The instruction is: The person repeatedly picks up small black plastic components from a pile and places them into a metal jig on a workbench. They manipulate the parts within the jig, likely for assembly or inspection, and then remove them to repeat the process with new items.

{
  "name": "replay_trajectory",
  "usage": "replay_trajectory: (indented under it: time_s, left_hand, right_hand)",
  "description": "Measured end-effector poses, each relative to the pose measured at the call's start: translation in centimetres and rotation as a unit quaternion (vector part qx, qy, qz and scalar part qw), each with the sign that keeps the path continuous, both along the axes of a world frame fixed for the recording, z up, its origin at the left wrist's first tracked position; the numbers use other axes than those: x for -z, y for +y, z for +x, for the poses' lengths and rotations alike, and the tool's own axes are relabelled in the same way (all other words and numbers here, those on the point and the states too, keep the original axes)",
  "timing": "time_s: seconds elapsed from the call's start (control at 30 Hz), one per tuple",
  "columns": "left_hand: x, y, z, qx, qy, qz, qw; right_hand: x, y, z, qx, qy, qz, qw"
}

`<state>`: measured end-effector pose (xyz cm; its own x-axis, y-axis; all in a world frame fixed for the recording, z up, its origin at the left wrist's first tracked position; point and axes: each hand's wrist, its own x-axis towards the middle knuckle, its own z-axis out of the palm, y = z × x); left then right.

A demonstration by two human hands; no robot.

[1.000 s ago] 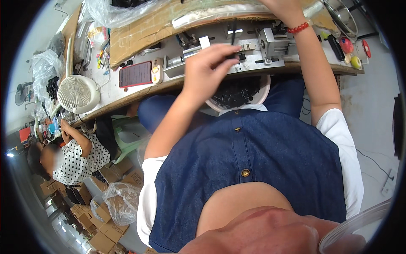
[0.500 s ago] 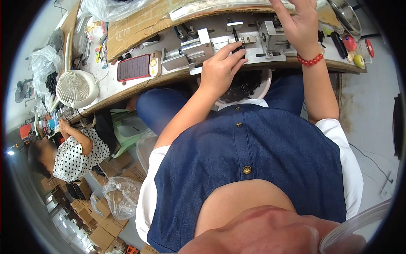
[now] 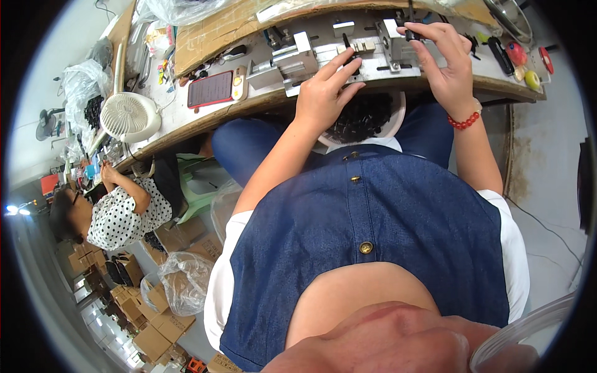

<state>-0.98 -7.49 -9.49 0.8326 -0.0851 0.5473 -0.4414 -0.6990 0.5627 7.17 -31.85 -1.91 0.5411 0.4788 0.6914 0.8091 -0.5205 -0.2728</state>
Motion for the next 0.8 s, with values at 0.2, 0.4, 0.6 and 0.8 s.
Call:
replay_trajectory:
  time_s: [0.2,0.4,0.6,0.8]
  left_hand:
    - [4.4,1.4,-7.0,0.001,0.073,0.031,0.997]
    - [9.2,1.9,-10.8,0.066,0.299,0.098,0.947]
    - [16.2,2.7,-7.4,0.156,0.386,0.199,0.887]
    - [16.8,0.8,-4.4,0.163,0.519,0.316,0.777]
  right_hand:
    - [1.1,-6.0,-4.7,-0.011,0.067,0.068,0.995]
    - [3.1,-9.7,-9.2,0.015,0.062,0.027,0.998]
    - [4.6,-9.0,-11.0,-0.012,0.062,0.04,0.997]
    - [4.5,-8.9,-11.2,0.022,0.09,0.043,0.995]
